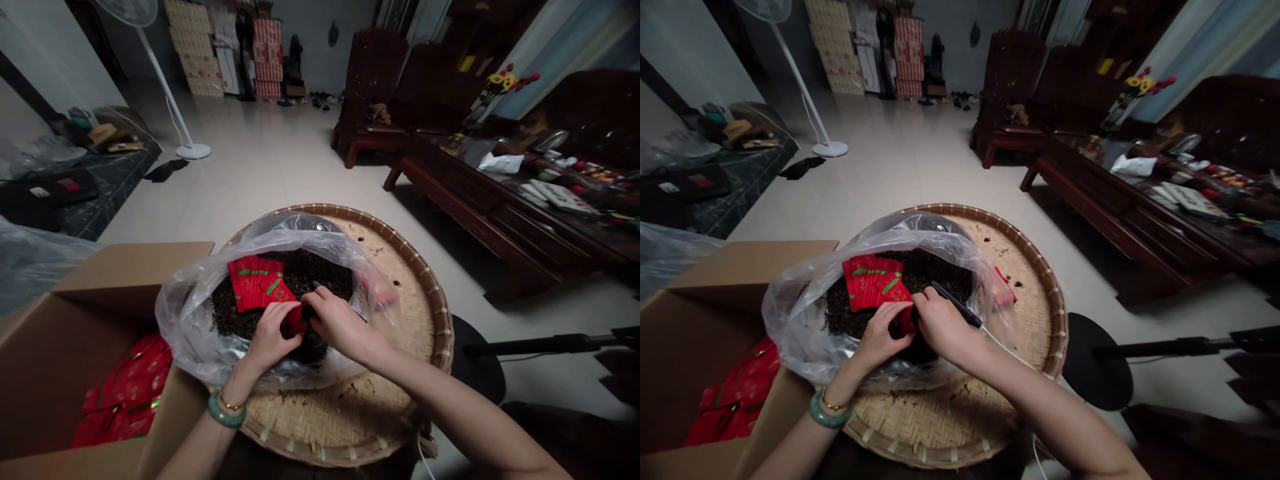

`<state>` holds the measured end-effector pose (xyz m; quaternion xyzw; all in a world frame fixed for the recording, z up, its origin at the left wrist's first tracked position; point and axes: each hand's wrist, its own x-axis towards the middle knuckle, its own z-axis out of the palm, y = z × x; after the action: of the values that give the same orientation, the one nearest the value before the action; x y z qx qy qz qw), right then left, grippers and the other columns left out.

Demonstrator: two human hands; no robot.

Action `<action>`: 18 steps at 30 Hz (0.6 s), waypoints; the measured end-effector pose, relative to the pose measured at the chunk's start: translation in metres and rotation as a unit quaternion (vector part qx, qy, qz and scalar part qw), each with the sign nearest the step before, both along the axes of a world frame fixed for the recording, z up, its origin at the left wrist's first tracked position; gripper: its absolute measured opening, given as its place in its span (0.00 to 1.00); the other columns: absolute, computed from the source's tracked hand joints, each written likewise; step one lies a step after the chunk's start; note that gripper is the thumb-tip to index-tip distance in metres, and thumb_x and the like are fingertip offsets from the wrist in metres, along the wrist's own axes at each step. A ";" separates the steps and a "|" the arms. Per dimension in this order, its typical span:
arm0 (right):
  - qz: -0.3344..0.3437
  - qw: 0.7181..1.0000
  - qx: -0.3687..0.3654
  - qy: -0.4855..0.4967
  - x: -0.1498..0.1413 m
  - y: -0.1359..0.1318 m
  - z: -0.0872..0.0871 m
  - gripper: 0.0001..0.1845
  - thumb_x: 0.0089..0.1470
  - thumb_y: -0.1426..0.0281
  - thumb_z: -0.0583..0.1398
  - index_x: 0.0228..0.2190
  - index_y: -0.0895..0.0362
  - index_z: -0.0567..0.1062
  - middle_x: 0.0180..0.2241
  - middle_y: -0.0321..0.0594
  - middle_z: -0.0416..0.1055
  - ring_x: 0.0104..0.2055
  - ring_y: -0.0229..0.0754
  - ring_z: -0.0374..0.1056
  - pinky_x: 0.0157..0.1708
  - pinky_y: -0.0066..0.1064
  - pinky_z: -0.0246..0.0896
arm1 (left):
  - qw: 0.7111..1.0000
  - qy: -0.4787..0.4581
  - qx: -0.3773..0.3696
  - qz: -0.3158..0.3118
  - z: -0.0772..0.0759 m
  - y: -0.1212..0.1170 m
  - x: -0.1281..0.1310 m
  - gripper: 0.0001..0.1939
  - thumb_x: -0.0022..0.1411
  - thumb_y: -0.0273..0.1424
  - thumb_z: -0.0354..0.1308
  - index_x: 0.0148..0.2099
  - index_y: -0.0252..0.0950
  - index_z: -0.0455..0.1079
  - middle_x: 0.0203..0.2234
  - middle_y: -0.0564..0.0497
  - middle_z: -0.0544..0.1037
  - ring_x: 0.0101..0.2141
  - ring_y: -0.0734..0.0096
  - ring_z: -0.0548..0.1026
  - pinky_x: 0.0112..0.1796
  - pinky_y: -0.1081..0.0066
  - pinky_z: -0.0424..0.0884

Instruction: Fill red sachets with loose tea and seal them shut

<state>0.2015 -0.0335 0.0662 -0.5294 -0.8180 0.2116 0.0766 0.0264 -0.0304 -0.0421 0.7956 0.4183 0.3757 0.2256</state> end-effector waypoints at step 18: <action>-0.045 0.982 -0.022 0.183 0.008 -0.008 -0.028 0.37 0.44 0.73 0.65 0.55 0.58 0.59 0.51 0.51 0.60 0.49 0.47 0.63 0.47 0.40 0.62 | 0.999 0.000 -0.028 0.032 -0.002 -0.001 0.000 0.26 0.49 0.25 0.60 0.53 0.38 0.63 0.44 0.46 0.73 0.44 0.60 0.71 0.44 0.59 0.71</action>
<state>0.2092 -0.0417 0.0384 -0.5193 -0.7610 0.3188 0.2225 0.0265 -0.0312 -0.0440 0.7753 0.4537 0.3706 0.2361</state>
